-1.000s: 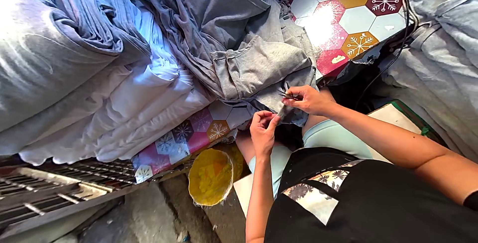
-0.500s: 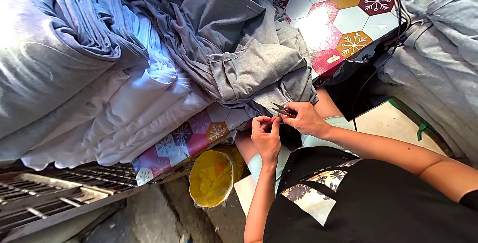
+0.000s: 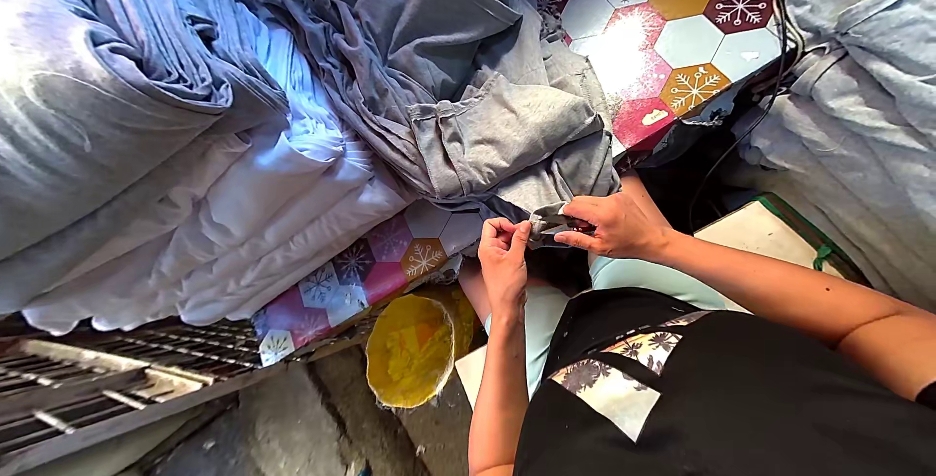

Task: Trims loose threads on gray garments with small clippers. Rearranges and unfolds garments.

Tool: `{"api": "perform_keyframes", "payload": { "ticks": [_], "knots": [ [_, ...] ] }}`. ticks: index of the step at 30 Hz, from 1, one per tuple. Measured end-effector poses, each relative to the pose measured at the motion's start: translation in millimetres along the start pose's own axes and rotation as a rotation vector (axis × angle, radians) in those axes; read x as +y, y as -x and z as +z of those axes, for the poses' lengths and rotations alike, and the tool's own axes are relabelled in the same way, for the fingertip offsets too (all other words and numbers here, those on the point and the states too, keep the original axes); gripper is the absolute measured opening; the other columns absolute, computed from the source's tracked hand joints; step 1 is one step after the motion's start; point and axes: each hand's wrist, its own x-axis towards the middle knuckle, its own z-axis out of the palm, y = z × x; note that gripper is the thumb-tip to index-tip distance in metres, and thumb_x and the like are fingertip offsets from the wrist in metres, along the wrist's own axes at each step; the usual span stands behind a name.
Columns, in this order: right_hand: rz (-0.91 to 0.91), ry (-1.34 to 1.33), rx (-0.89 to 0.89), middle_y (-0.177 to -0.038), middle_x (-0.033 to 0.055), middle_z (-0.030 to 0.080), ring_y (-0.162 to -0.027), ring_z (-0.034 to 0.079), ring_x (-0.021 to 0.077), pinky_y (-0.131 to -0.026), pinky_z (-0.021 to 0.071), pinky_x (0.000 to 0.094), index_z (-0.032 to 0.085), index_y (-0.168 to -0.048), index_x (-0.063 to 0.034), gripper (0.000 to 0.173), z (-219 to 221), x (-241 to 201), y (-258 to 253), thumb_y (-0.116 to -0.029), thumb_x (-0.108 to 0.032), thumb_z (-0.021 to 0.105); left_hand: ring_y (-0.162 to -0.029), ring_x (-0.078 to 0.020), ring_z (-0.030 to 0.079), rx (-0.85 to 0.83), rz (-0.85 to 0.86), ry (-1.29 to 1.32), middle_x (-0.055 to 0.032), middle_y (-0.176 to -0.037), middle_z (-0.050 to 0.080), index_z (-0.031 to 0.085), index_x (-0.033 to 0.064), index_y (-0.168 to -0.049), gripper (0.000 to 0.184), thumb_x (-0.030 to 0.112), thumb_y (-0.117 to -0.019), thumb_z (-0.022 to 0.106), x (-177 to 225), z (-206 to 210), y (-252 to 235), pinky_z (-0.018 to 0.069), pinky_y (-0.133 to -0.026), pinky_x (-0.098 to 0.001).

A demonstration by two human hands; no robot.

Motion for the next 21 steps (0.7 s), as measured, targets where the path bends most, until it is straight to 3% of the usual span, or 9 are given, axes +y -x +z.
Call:
{"api": "perform_keyframes", "payload": {
  "ticks": [10,14,21],
  "knots": [
    [-0.042,0.080,0.060,-0.067,0.0062,0.063,-0.052,0.059,0.0180,-0.043,0.0429,0.0346,0.075,-0.087,-0.0029,0.038,-2.0,-3.4,-3.5,-0.0946,-0.039,0.065,-0.060,0.0004,0.059,-0.010,0.069,-0.145,0.0058,-0.068,0.064,0.057,0.0102,-0.096,0.016,-0.002,-0.0940,0.067,9.4,2.7,-0.2,0.0498,-0.059,-0.0174],
    [-0.022,0.096,0.063,-0.070,0.0061,0.066,-0.054,0.062,0.0180,-0.044,0.0455,0.0350,0.076,-0.089,-0.0035,0.036,-5.8,-6.2,-3.7,-0.0940,-0.038,0.066,-0.060,0.0000,0.058,-0.020,0.076,-0.170,0.0059,-0.068,0.064,0.057,0.0102,-0.097,0.015,-0.001,-0.0940,0.068,8.8,2.4,-0.5,0.0491,-0.059,-0.0178],
    [-0.013,0.081,0.080,-0.067,0.0051,0.066,-0.055,0.062,0.0167,-0.045,0.0453,0.0342,0.074,-0.081,-0.0043,0.033,-3.8,-4.8,-1.8,-0.0953,-0.032,0.065,-0.060,-0.0004,0.058,-0.021,0.034,-0.148,0.0056,-0.068,0.064,0.058,0.0099,-0.095,0.016,-0.002,-0.0934,0.068,7.0,0.7,-1.6,0.0495,-0.059,-0.0179]
  ]
}}
